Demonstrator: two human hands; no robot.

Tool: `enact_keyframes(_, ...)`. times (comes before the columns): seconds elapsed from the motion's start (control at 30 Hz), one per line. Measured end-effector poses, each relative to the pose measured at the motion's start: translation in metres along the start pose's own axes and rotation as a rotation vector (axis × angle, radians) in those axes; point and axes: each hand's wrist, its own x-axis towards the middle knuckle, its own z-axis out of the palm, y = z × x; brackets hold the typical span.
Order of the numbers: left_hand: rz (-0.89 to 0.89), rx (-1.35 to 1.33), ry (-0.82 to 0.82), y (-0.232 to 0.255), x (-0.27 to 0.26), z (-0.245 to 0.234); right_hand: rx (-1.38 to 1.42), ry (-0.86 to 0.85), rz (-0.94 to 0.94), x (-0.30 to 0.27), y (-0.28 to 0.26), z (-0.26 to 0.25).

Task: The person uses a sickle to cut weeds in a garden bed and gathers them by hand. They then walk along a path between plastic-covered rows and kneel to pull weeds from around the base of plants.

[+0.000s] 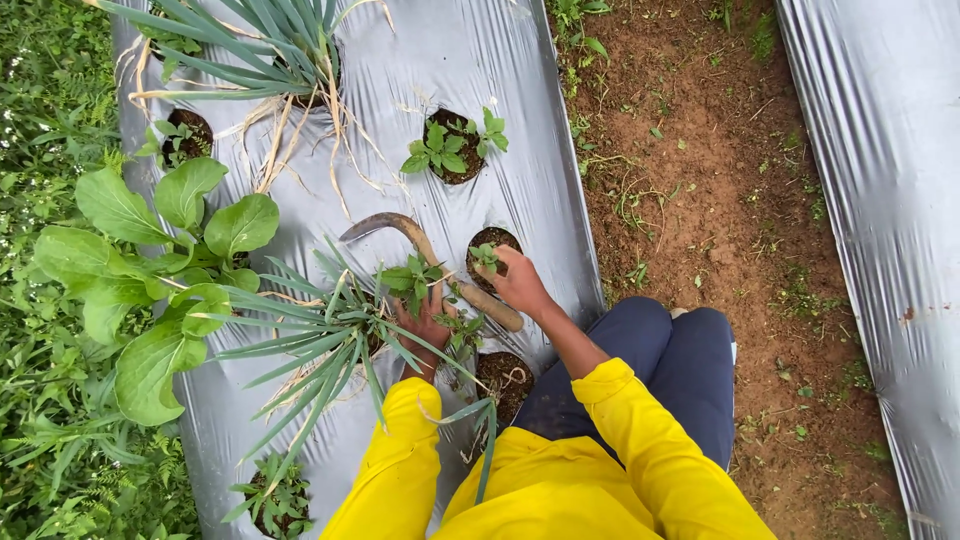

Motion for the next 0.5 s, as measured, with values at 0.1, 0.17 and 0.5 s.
enact_keyframes(0.1,0.064,0.010,-0.033,0.004,0.013,-0.015,-0.089,-0.321,-0.035,-0.024,-0.033,0.008)
enact_keyframes(0.17,0.089,0.164,-0.092,-0.001,-0.008,0.007,-0.262,-0.802,0.046,-0.034,-0.042,0.007)
enact_keyframes(0.5,0.075,0.037,-0.209,-0.020,-0.042,0.051,-0.390,-0.094,0.072,0.034,0.061,0.005)
